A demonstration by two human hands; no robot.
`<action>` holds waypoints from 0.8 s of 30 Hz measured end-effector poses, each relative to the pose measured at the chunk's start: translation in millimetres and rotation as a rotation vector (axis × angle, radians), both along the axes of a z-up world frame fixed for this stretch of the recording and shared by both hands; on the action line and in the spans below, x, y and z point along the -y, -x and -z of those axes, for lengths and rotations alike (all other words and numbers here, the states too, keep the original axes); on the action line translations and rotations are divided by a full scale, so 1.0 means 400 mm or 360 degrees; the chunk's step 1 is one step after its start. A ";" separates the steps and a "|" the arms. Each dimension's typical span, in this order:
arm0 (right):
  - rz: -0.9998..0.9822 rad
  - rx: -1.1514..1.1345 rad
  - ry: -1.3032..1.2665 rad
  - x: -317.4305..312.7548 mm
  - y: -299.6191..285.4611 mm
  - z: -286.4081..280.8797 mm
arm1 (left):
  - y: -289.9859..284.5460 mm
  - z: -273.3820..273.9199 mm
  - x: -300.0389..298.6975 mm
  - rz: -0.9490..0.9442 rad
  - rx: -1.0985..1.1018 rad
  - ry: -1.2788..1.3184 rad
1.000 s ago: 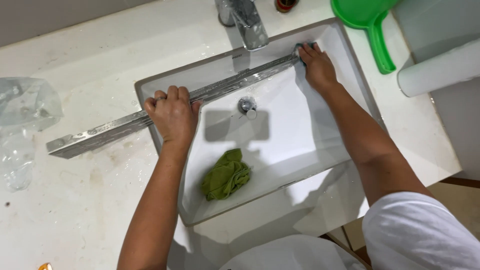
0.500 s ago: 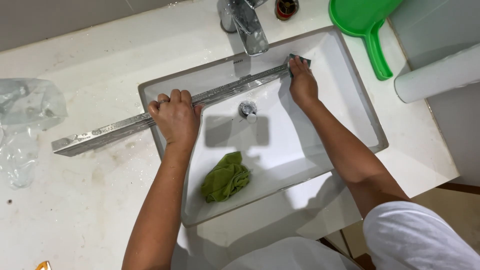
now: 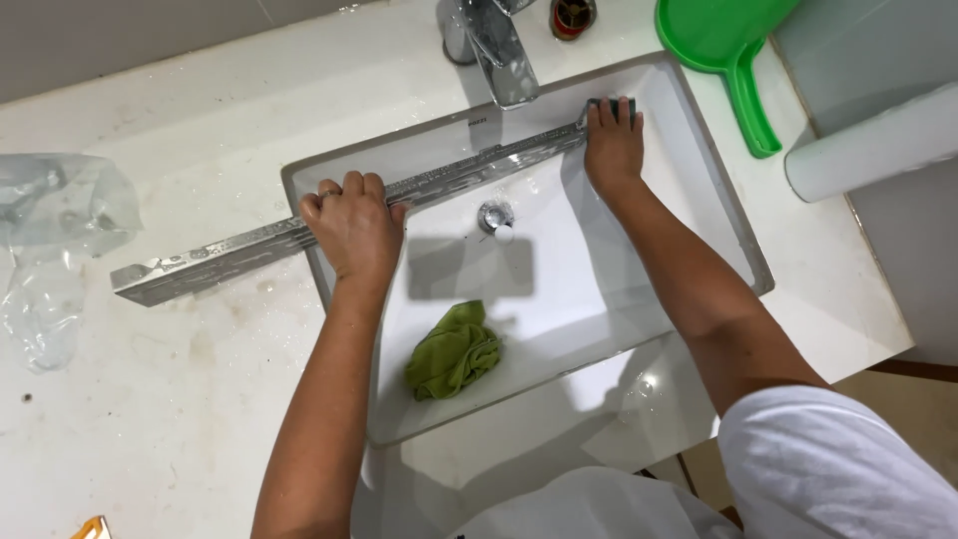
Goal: Cleaning a metal drain cover using a sponge and soap in a sink.
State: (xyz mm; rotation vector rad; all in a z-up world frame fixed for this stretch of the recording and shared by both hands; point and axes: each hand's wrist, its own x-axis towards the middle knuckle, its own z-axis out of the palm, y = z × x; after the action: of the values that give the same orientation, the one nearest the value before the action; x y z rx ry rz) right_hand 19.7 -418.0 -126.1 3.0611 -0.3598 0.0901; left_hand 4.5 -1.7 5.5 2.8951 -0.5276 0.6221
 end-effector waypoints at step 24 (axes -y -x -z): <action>0.0260 0.0370 -0.0916 -0.126 0.011 0.010 | 0.002 0.011 0.001 -0.0008 -0.0079 -0.0028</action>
State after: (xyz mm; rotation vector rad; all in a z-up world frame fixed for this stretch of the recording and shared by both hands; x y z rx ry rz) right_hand 15.4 -367.6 -130.3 3.5717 -0.7700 0.4034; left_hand 3.6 -2.3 1.2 2.9211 -0.5219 0.5477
